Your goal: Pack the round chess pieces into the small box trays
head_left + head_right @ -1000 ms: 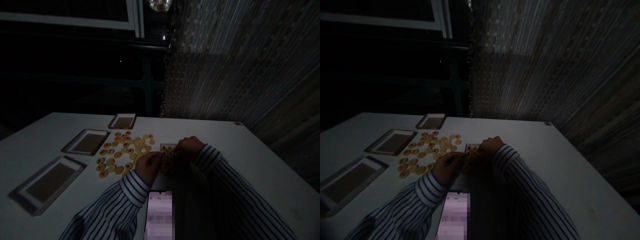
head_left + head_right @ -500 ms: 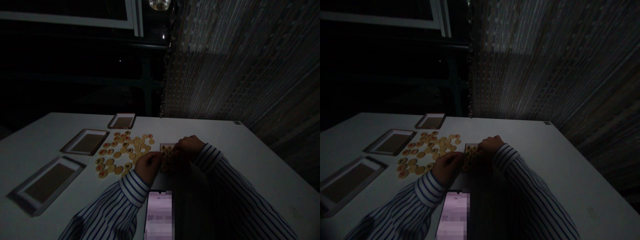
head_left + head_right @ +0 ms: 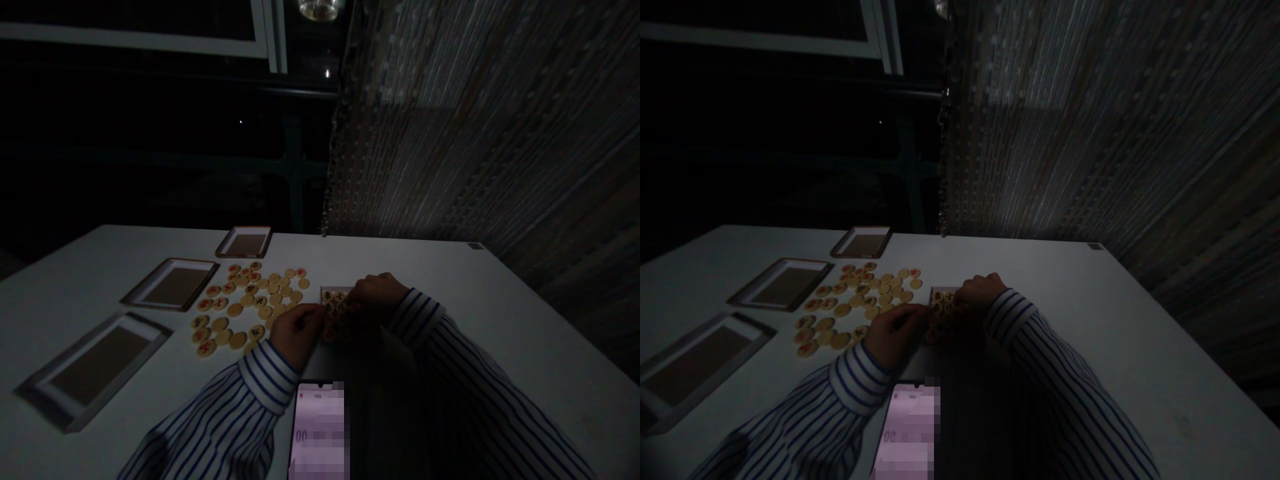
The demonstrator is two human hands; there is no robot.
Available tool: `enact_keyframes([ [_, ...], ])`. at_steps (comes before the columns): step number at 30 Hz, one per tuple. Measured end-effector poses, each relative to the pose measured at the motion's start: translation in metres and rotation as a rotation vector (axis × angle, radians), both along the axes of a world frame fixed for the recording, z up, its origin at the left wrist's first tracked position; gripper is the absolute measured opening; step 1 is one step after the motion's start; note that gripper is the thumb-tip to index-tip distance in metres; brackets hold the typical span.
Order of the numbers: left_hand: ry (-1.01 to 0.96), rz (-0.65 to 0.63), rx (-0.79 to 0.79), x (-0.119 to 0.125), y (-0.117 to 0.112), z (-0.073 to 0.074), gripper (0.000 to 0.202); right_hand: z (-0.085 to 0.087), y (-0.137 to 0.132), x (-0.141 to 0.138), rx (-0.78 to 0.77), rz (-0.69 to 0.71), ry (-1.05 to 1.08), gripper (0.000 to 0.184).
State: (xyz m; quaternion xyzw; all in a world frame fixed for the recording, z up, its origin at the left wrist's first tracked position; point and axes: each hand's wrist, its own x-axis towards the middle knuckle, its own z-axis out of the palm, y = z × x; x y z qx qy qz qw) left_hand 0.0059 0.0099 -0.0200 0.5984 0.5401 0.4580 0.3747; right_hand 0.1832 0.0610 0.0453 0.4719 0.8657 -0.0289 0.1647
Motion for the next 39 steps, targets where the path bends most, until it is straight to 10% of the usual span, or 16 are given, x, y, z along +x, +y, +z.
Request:
enact_keyframes([
  [39,-0.005,0.048,0.017,-0.006,0.001,0.006,0.025,0.042,-0.016,0.016,0.270,-0.048,0.192,0.032],
])
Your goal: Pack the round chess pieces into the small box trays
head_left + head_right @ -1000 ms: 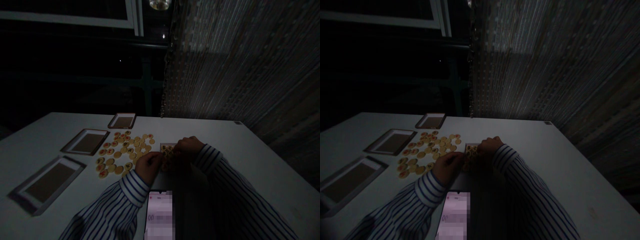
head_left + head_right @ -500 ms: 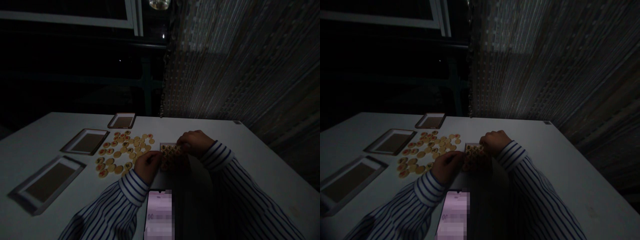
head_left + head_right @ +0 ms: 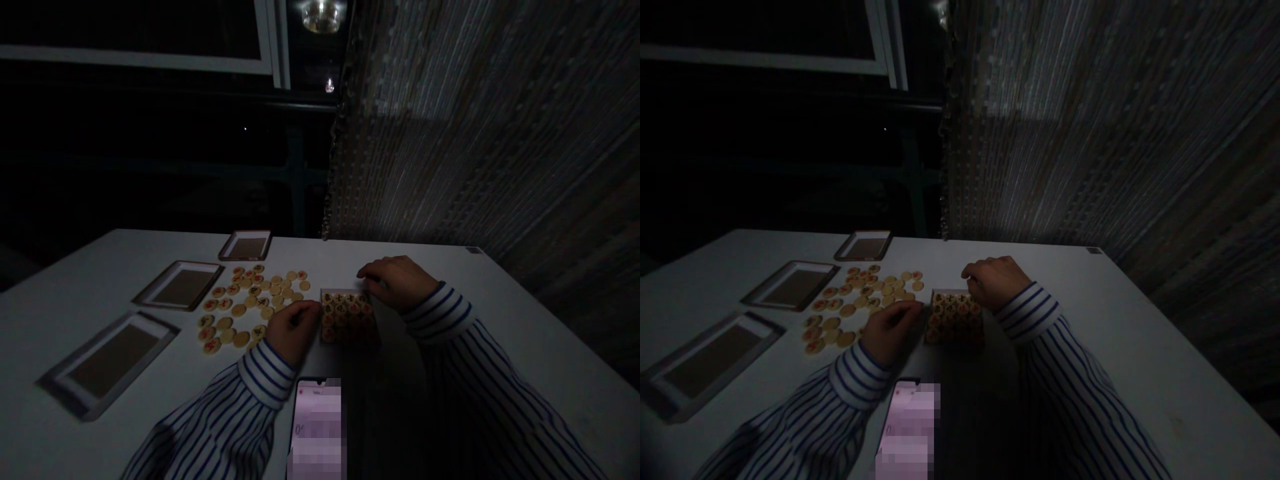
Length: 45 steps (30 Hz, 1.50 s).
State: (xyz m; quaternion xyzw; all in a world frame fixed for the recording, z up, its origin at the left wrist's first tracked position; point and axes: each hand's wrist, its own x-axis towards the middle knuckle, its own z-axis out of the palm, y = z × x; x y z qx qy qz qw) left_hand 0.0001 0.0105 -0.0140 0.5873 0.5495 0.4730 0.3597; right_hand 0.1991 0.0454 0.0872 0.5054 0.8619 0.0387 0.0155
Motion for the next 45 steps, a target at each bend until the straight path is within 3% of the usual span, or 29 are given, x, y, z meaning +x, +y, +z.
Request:
enact_keyframes([
  [14,-0.092,0.059,0.049,-0.003,-0.001,0.007,0.024,0.004,-0.006,-0.002,0.059,0.057,0.035,0.034],
  [23,-0.117,0.024,0.034,-0.022,-0.001,0.027,0.026,0.004,-0.008,-0.005,0.090,0.109,0.046,0.033],
  [28,-0.053,0.061,0.104,-0.051,0.005,0.034,0.025,-0.001,-0.010,-0.013,0.106,0.144,0.096,0.032],
  [37,0.143,0.190,0.113,-0.133,0.028,0.045,0.034,-0.009,-0.010,-0.039,0.087,0.189,0.161,0.031],
  [45,0.411,0.337,0.158,-0.178,0.042,0.019,0.033,0.002,0.002,-0.073,0.034,0.216,0.175,0.031],
])
